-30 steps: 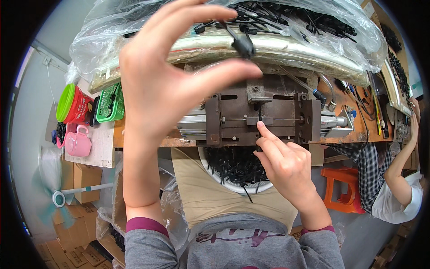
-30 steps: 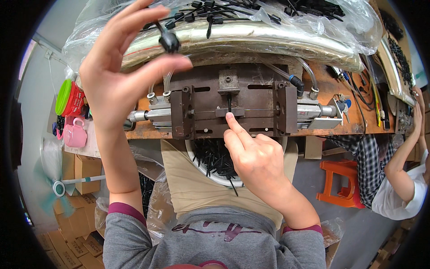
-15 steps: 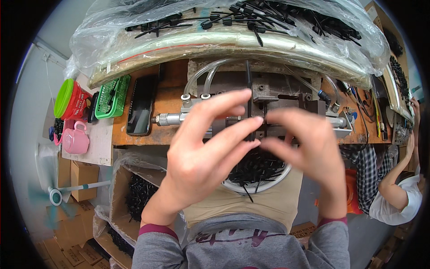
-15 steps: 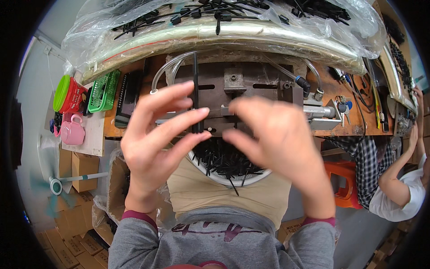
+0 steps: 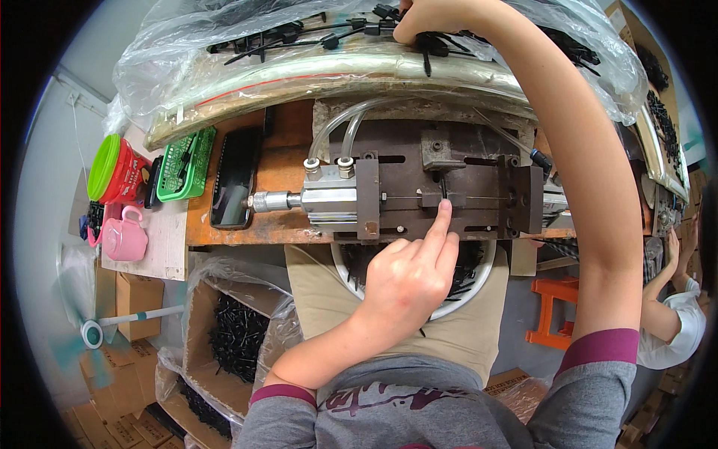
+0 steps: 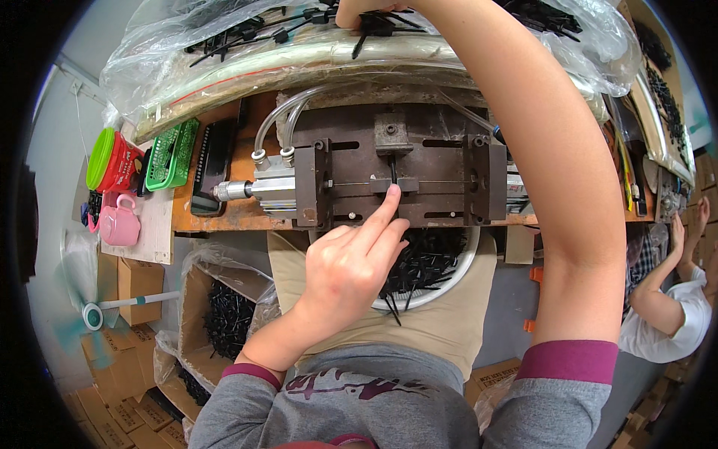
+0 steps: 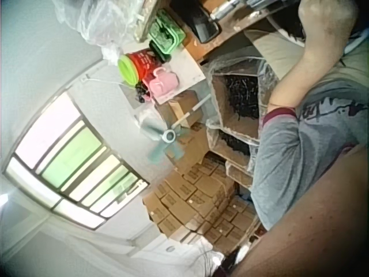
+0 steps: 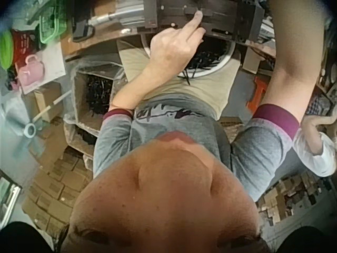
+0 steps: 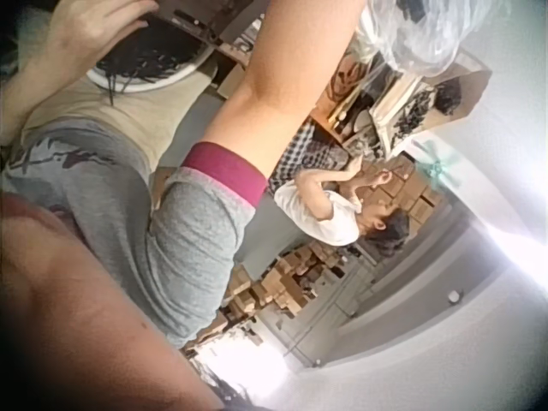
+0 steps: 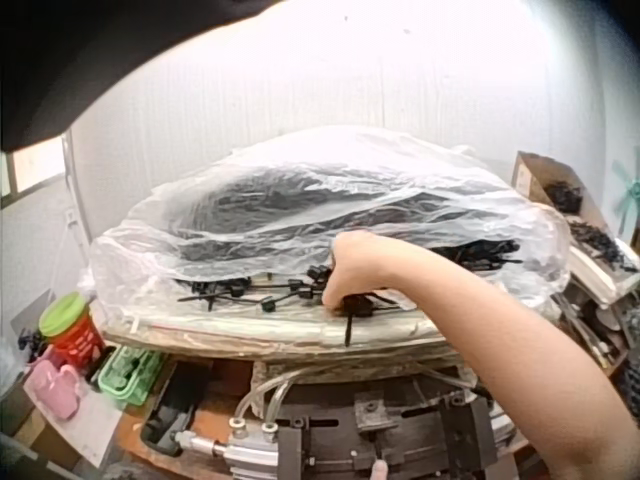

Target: Assembling black plastic components using a pneumatic press machine at a workshop bench.

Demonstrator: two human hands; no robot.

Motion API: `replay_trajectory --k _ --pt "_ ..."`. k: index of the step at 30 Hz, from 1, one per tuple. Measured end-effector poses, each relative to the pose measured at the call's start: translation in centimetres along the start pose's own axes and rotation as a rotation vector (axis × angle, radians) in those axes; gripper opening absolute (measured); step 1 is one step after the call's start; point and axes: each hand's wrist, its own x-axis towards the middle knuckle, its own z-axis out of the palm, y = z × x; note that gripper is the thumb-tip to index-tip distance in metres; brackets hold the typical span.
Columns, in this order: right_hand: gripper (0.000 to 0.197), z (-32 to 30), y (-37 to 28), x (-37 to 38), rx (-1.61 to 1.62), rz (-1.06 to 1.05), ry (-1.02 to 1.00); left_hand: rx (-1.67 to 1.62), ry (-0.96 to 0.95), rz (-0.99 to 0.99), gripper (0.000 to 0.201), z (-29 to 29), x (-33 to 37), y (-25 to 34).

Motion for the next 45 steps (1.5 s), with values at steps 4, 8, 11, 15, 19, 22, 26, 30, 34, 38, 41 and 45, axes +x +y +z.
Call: replay_trajectory --k 4,8,11,15,19,22,26,30,34,38,41,45 --pt "0.044 -0.4 -0.3 -0.9 -0.08 -0.09 0.043 -0.013 -0.029 0.017 0.027 -0.3 0.5 -0.7" --pt "0.034 -0.8 0.9 -2.4 -0.075 -0.183 0.202 -0.02 -0.027 0.023 0.026 0.0 0.5 -0.7" --pt "0.027 -1.2 2.4 -4.0 0.024 -0.244 0.252 -0.027 -0.041 0.021 0.026 -0.1 0.5 -0.8" --pt "0.025 -2.5 2.1 -6.9 0.302 -0.074 0.395 -0.047 -0.022 0.037 0.025 0.0 0.3 -1.2" --pt "0.028 -1.6 2.1 -11.5 0.747 -0.032 0.479 -0.106 -0.017 0.055 0.028 -0.4 0.3 -1.4" --pt "0.019 2.2 2.9 -15.6 0.743 -0.261 0.695 -0.343 -0.025 0.001 0.039 -2.4 0.1 -0.9" --pt "0.029 6.1 -0.2 -21.6 0.359 -0.571 0.681 -0.736 0.084 -0.232 0.054 -5.0 0.4 -0.4" --pt "0.036 10.2 -2.2 -25.0 0.303 -0.542 0.715 -0.883 0.071 -0.189 0.046 -4.5 0.6 -0.5" --pt "0.038 11.7 -2.2 -26.0 0.294 -0.498 0.761 -0.811 0.036 -0.169 0.043 -4.0 0.3 0.4" --pt "0.039 11.8 -1.7 -26.7 0.243 -0.471 0.734 -0.718 0.015 -0.168 0.044 -3.9 -0.4 0.2" --pt "0.039 11.9 -0.7 -27.3 0.247 -0.363 0.752 -0.558 0.048 -0.161 0.041 -3.6 -0.8 0.1" --pt "0.035 13.0 -0.5 -27.8 0.415 -0.343 0.85 -0.228 -0.013 -0.047 0.034 -1.6 -0.9 -0.3"
